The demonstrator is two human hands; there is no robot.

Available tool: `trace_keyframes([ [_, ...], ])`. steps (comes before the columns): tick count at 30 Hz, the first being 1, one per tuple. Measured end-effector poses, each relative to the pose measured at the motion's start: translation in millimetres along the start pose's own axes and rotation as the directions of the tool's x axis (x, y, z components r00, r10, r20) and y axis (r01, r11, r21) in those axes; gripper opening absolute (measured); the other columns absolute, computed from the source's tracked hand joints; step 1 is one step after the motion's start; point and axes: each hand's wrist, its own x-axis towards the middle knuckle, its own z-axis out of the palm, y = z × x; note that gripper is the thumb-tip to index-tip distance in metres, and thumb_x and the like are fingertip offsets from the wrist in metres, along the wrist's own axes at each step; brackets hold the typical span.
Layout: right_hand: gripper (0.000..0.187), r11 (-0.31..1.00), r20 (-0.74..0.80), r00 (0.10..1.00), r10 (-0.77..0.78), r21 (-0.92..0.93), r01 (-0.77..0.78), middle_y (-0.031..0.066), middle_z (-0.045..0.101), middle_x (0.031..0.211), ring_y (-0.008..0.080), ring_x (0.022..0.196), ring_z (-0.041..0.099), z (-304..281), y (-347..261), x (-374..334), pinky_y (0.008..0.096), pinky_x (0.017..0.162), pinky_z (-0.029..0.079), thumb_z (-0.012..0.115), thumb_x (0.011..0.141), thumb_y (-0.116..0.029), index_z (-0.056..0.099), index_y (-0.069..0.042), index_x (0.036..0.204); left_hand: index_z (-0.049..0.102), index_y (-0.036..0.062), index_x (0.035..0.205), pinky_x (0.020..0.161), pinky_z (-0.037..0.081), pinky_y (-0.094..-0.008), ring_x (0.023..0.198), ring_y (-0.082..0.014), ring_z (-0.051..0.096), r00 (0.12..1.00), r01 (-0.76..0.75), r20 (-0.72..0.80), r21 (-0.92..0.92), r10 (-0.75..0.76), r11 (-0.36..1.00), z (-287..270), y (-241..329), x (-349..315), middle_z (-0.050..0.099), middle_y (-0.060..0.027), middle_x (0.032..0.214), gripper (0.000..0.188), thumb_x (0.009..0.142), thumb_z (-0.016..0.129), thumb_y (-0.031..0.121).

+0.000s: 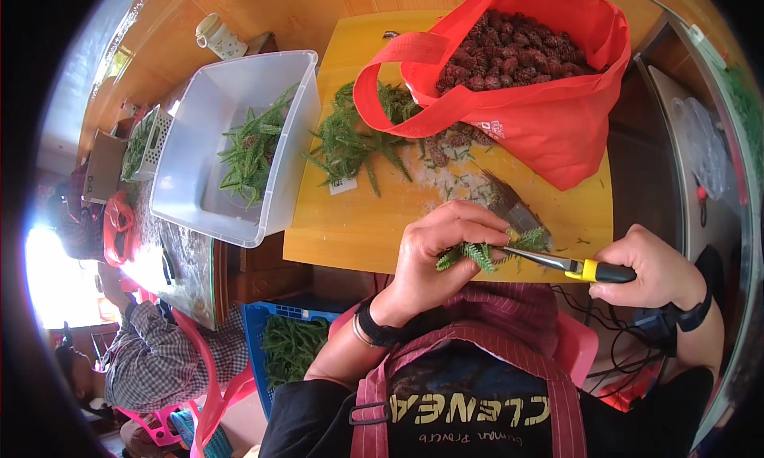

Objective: Trimming and cleaning green plant stems using handheld cutters.

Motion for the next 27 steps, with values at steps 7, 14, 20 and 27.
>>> trace_keyframes([
  [7, 0.014, 0.957, 0.306, 0.948, 0.087, 0.238, -0.164, -0.0004, 0.06, 0.06, 0.0075, 0.057, 0.053, -10.7, 7.9, 6.5, 0.0228, 0.052, 0.039, 0.061, 0.079, -0.016, 0.067, -0.003, 0.077, 0.066, 0.001, 0.087, 0.078, 0.048, -0.0367, 0.087, -0.0275, 0.06, 0.992, -0.125, -0.02, -0.023, 0.124, 0.992, 0.3, 0.2, -1.5, 0.064, -0.0117, 0.091, 0.023, 0.065, 0.067, -0.004],
  [14, 0.021, 0.642, 0.63, 0.776, -0.031, 0.608, -0.468, 0.0123, 0.066, 0.081, 0.0198, 0.073, 0.06, -6.0, 28.3, 7.8, 0.0285, 0.068, 0.044, 0.052, 0.085, -0.011, 0.063, 0.006, 0.08, 0.066, 0.0, 0.086, 0.075, 0.048, -0.0365, 0.085, -0.0263, 0.06, 0.975, -0.222, 0.016, -0.048, 0.223, 0.974, -4.4, 3.6, 1.5, 0.062, -0.0116, 0.089, 0.02, 0.066, 0.068, -0.003],
  [20, 0.024, 0.673, 0.486, 0.856, -0.173, 0.693, -0.257, 0.015, 0.066, 0.092, 0.0273, 0.103, 0.056, 10.6, 13.2, 2.8, 0.0367, 0.089, 0.042, 0.053, 0.088, -0.015, 0.065, 0.005, 0.083, 0.065, 0.0004, 0.083, 0.071, 0.046, -0.0358, 0.078, -0.024, 0.058, 0.989, -0.124, 0.054, -0.229, 0.14, 0.965, -12.9, 6.3, 5.1, 0.061, -0.0104, 0.083, 0.013, 0.073, 0.071, 0.005],
  [27, 0.022, 0.832, -0.271, 0.847, -0.458, -0.467, 0.301, 0.0134, 0.059, 0.075, 0.0319, 0.083, 0.058, 11.6, -11.7, -12.3, 0.0376, 0.072, 0.048, 0.07, 0.065, -0.016, 0.058, 0.002, 0.073, 0.063, -0.0003, 0.082, 0.073, 0.045, -0.0346, 0.078, -0.0218, 0.056, 1.0, -0.01, -0.007, -0.241, 0.008, 0.97, -13.0, 10.8, 1.6, 0.059, -0.0096, 0.08, 0.014, 0.071, 0.07, 0.004],
])
